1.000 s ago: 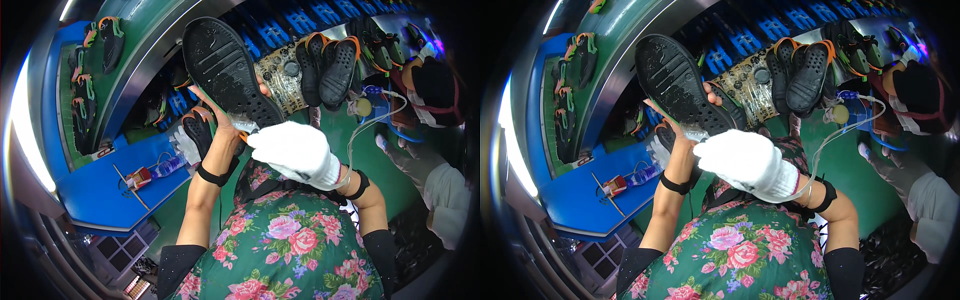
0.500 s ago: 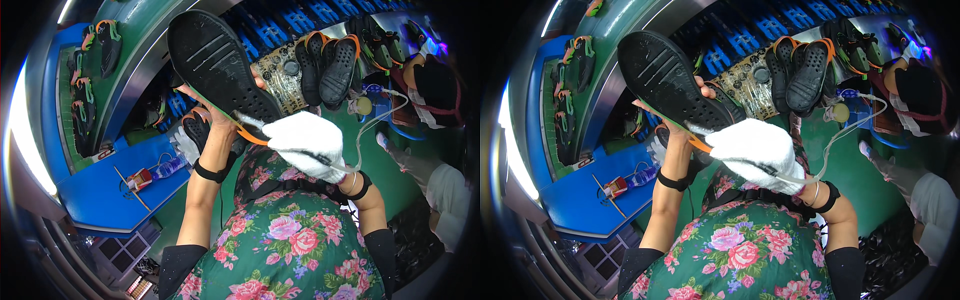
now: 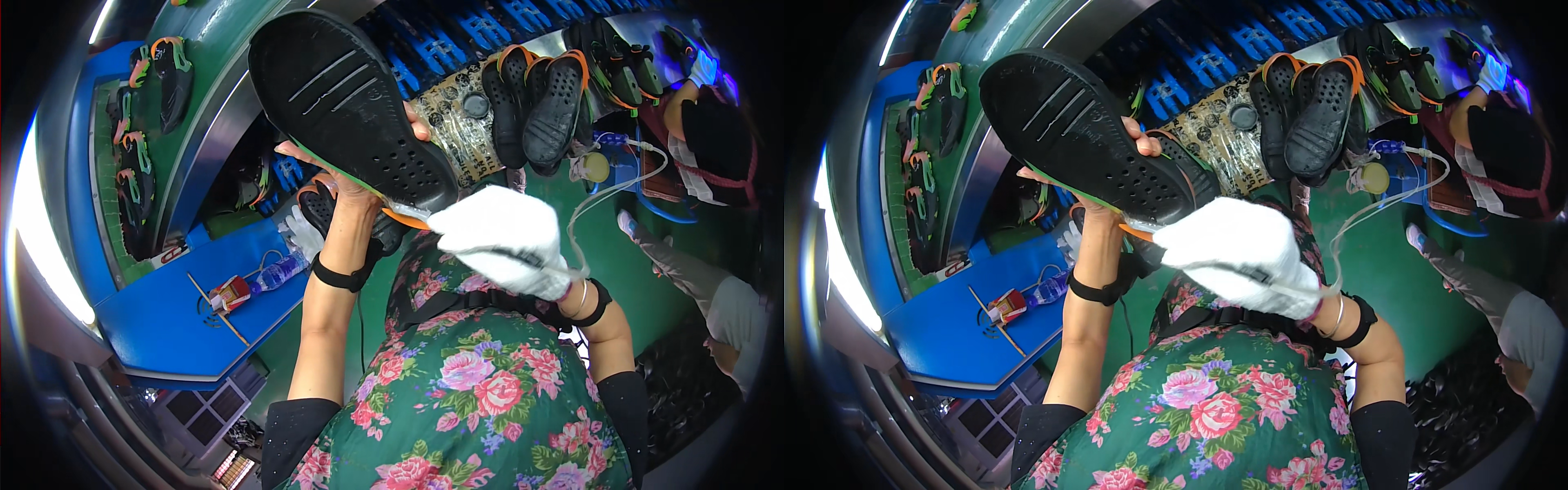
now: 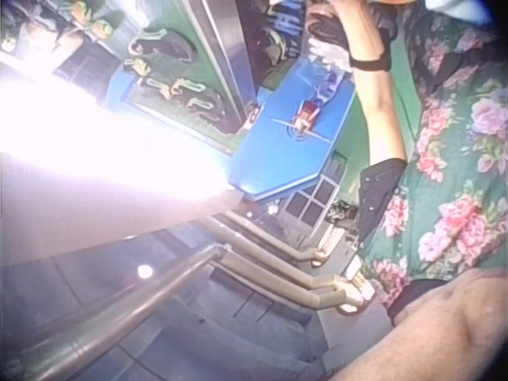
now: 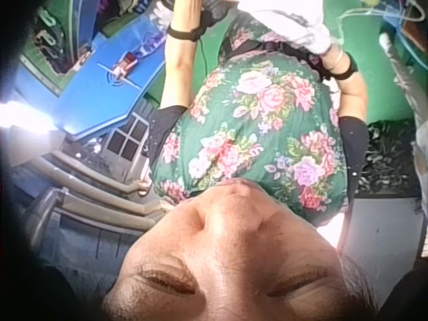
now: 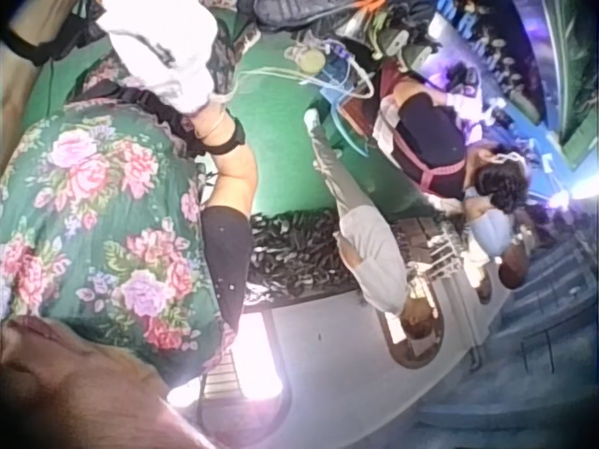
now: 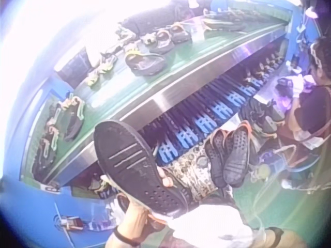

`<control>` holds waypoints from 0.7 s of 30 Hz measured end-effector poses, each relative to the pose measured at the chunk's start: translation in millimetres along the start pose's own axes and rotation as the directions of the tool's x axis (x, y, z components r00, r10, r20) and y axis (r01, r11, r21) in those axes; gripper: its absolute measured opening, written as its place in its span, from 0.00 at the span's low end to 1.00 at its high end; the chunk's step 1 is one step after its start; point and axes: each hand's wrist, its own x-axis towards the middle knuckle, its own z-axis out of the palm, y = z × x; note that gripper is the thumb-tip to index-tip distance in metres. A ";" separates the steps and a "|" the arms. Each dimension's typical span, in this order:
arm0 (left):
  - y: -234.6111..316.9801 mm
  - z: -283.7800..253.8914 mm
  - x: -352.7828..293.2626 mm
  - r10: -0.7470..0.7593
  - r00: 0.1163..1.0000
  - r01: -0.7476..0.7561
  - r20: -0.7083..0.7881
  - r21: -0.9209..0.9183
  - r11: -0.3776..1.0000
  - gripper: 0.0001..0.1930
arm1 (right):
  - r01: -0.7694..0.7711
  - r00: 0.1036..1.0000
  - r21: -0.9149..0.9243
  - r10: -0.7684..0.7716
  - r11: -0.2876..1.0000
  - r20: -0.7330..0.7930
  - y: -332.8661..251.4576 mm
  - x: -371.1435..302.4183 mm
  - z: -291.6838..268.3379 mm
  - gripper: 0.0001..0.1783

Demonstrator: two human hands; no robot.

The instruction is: Apply adhesive to the soles of shoes using a specialized applicator tool.

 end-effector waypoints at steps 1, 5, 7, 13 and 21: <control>0.0 -2.0 0.0 -0.001 1.000 0.001 0.001 0.002 1.000 0.76 | -0.010 0.999 0.062 0.013 0.998 -0.044 3.5 -0.9 0.0 0.12; 5.6 -9.5 3.4 -0.006 0.991 -0.003 0.131 0.073 0.997 0.72 | -0.008 1.000 -0.042 0.007 0.999 -0.014 -0.6 -0.1 -1.0 0.11; 8.0 -12.5 6.3 -0.027 0.977 0.015 0.213 0.059 0.998 0.68 | 0.035 0.999 -0.039 -0.035 0.999 -0.004 -2.3 -1.1 1.1 0.12; 21.5 -31.5 11.3 -0.092 0.950 0.017 0.298 0.246 0.969 0.68 | 0.017 1.000 -0.027 -0.017 1.000 -0.011 -2.8 -0.2 -0.7 0.13; 14.6 -22.4 7.4 -0.058 0.991 0.031 0.120 0.218 0.976 0.73 | 0.189 0.982 -0.189 -0.188 0.964 0.022 -0.6 -7.3 7.6 0.16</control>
